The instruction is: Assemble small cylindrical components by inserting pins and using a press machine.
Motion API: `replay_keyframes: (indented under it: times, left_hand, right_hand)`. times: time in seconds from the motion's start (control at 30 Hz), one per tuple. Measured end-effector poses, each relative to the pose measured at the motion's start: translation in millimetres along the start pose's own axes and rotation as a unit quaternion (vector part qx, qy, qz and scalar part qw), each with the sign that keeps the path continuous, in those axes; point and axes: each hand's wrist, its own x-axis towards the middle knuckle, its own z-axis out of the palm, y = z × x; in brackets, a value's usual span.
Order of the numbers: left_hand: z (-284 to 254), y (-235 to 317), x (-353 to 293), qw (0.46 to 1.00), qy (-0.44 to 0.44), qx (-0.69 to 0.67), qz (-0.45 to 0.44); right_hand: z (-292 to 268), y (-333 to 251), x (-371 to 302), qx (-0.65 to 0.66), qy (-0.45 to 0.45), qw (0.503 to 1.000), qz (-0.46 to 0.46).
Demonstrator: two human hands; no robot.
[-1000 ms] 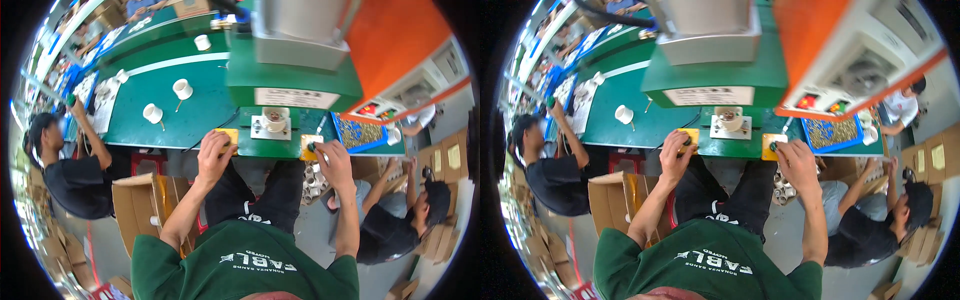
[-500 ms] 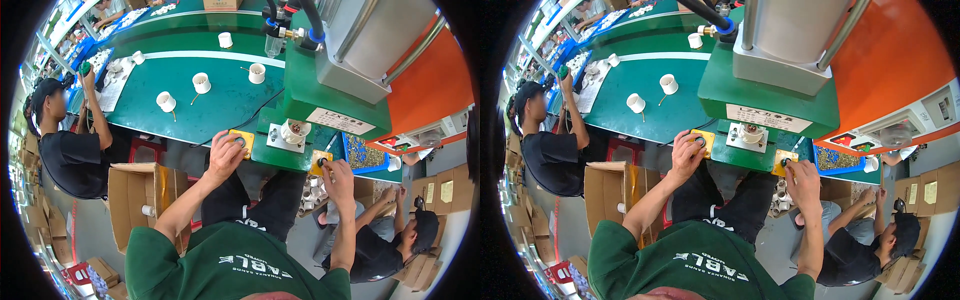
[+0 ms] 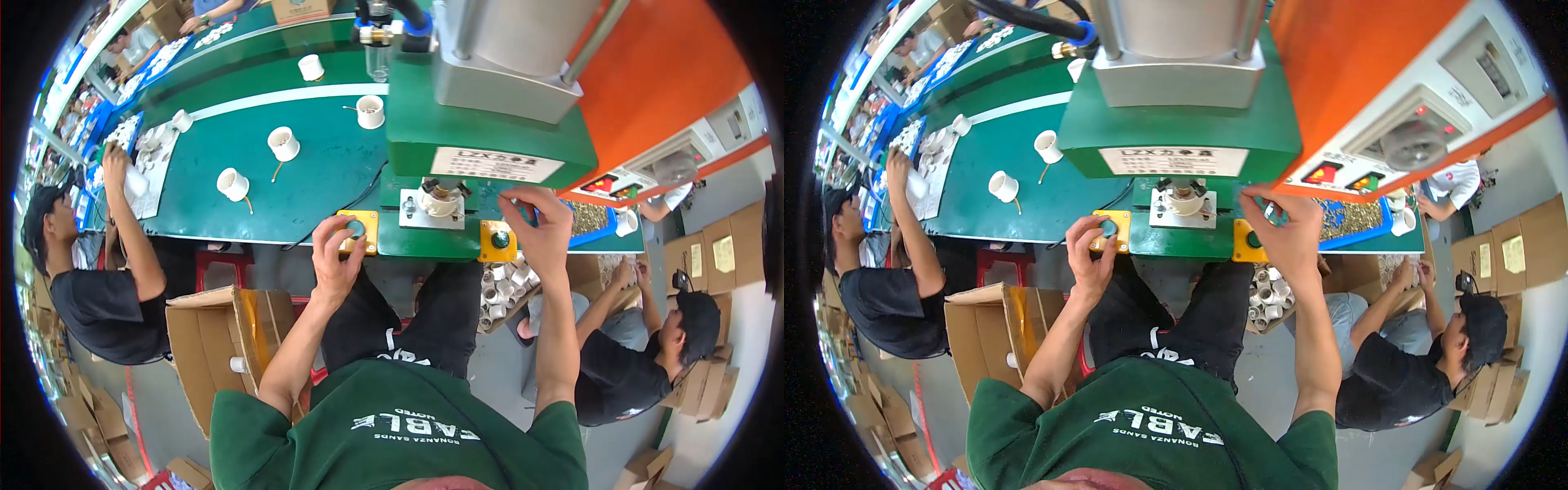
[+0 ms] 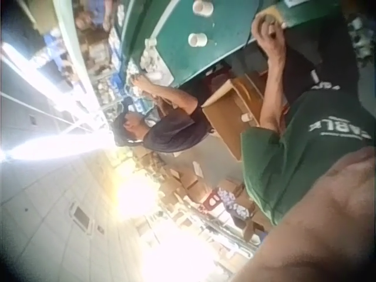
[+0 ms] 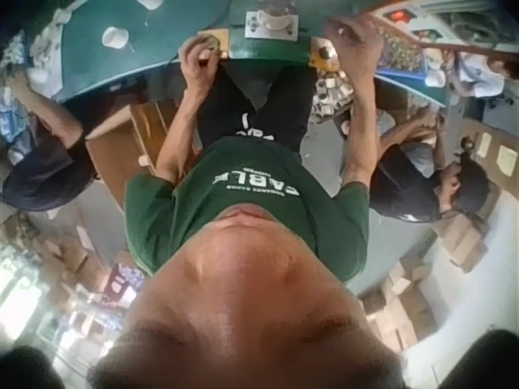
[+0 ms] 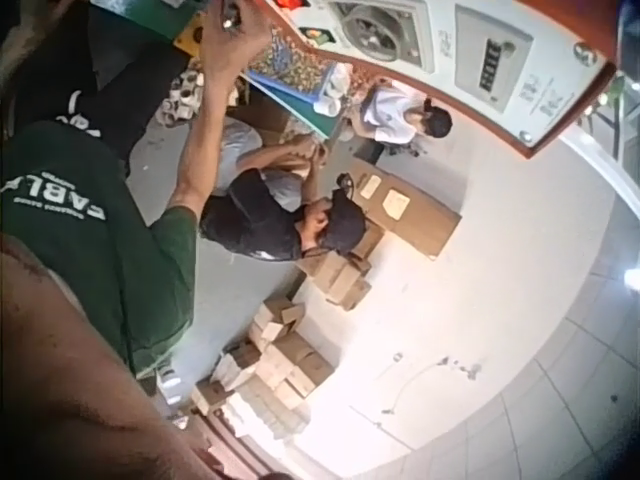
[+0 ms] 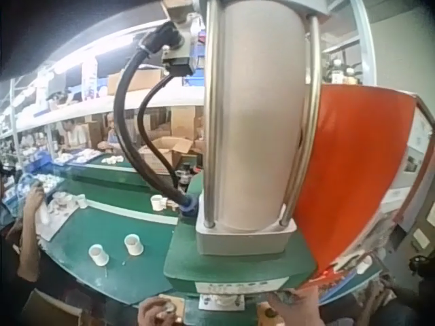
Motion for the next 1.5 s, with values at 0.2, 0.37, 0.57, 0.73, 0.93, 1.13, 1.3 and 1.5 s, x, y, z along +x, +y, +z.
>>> replay_keyframes:
  times: [0.2,0.37,0.57,0.73,0.93,1.13,1.3,1.5]
  left_hand:
    - [1,2,-1,1.000,0.003,-0.003,-0.006]
    - [1,3,-1,1.000,0.003,-0.015,-0.019]
    - [0,0,-5,0.999,-0.001,-0.027,-0.032]
    - [0,2,-3,0.999,-0.002,-0.030,-0.036]
    - [1,4,-1,0.999,0.003,-0.024,-0.030]
    - [-1,0,-3,1.000,0.009,-0.010,-0.007]
    - [0,4,6,0.999,-0.001,-0.014,0.036]
    - [0,1,5,0.999,0.000,0.034,0.040]
  right_hand:
    - [11,-25,18,0.016,-0.090,0.995,0.050]
    - [18,-36,35,-0.001,-0.134,0.983,0.130]
    - [21,-64,54,-0.174,-0.297,0.924,0.169]
    - [28,-50,53,-0.192,-0.283,0.934,0.101]
    - [27,-58,66,-0.196,-0.353,0.903,0.149]
    - [6,-22,33,-0.108,-0.148,0.980,0.079]
    - [-10,44,-39,-0.079,-0.052,0.987,0.133]
    - [0,66,-53,0.115,-0.023,0.952,0.282]
